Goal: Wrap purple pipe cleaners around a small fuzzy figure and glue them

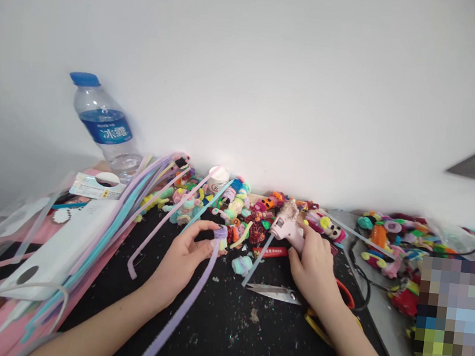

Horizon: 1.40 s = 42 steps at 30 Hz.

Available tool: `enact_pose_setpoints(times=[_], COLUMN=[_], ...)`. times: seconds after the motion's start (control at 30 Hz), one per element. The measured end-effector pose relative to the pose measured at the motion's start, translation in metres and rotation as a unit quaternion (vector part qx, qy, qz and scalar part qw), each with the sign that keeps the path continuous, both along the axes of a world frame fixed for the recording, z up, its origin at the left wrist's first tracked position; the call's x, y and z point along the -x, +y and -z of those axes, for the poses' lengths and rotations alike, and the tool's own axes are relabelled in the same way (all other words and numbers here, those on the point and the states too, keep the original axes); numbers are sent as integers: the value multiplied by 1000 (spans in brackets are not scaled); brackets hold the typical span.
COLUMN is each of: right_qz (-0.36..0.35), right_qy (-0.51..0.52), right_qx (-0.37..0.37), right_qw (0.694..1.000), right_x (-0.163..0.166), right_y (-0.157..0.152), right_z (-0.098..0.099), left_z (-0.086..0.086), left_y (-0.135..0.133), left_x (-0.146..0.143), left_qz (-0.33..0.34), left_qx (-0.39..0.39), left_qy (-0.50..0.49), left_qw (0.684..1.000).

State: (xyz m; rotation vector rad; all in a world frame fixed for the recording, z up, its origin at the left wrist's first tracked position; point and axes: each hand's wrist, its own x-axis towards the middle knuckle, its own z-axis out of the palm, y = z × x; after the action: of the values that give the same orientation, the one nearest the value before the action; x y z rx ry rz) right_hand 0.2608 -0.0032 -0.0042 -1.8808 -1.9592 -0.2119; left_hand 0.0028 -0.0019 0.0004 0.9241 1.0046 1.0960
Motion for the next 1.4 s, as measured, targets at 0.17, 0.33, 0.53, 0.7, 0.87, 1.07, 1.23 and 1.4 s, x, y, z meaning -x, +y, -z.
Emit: enact_pose_setpoints(times=[0.17, 0.33, 0.53, 0.7, 0.87, 1.07, 1.23, 1.4], right_qz=[-22, -11, -53, -252, -335, -290, -299, -270], right_qy=[20, 9, 65, 109, 109, 189, 242, 272], right_qx=[-37, -28, -75, -47, -2, -35, -23, -7], right_qw=[999, 1000, 994, 961, 936, 937, 923, 924], right_x=[15, 26, 26, 43, 67, 66, 61, 58], right_y=[-8, -14, -13, -28, -40, -39, -38, -37], right_z=[-9, -16, -15, -20, -23, -24, -25, -23], left_z=[-6, -4, 0, 0, -4, -6, -6, -2], left_y=[-2, -3, -3, -7, -12, -11, -8, -9], left_x=[-1, -5, -6, -9, -13, -14, -12, -10], left_qz=[-11, -2, 0, 16, 41, 75, 122, 159], left_qx=[-44, -104, -110, -123, -134, -112, -62, 6], left_qy=[72, 106, 111, 109, 128, 83, -4, -64], left_qw=[996, 989, 988, 986, 982, 987, 991, 985])
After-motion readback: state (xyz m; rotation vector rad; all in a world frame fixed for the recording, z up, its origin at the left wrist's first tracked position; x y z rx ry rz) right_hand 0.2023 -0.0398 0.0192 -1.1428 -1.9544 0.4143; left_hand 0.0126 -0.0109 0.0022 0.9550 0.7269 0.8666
